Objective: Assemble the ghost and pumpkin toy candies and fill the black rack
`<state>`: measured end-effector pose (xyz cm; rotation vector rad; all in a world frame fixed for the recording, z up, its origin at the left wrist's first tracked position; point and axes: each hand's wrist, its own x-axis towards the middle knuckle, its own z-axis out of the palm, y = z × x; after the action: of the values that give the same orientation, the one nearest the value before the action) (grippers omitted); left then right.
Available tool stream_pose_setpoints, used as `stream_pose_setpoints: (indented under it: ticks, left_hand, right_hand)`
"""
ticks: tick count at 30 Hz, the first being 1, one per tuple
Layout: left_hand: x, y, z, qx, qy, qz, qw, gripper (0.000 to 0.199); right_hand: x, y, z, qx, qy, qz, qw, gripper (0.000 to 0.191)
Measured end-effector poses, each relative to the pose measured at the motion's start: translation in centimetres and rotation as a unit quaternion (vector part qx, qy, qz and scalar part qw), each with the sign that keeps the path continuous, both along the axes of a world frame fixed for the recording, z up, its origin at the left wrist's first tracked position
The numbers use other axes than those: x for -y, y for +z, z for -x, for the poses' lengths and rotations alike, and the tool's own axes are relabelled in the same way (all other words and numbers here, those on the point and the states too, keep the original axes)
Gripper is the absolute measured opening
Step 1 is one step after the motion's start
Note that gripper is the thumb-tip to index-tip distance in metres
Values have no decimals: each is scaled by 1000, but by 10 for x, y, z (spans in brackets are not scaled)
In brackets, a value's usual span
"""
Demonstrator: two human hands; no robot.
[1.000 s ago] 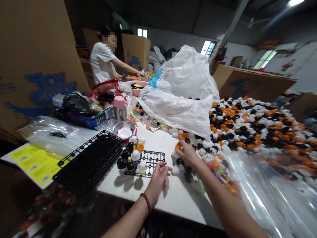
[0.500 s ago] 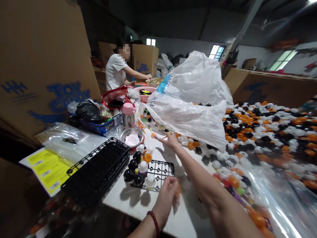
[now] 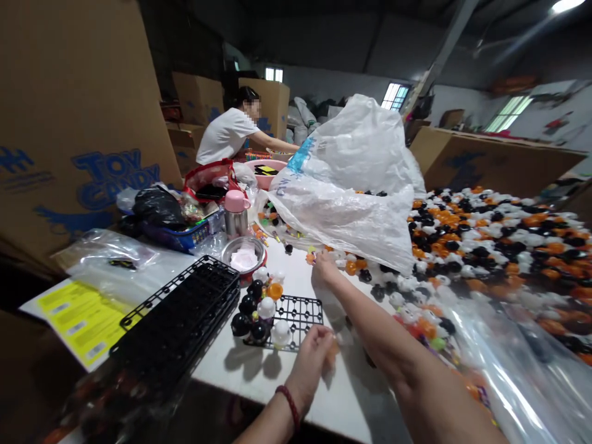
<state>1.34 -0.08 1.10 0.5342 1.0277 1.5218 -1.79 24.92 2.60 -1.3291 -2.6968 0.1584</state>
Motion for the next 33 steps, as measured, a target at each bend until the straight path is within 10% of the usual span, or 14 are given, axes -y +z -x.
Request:
stream_pose_setpoints:
  ticks: [12,21,26,33]
  left_hand:
    - [1,-1,3,-3,-2,-5,1000,47]
    - [1,-1,3,18,23,-1,1000,42]
    - [1,10,3,56,24,-23,998,43]
    - [4,19,5,81,-4,3,997,42]
  right_hand:
    - [0,19,-9,-111,-152,45,981,39]
    - [5,36,-9,-158,-115,141,971,25]
    - [59,58,-73,-239,-66,205,947,26]
    - [170,75,-178,-418,-83,350,834,44]
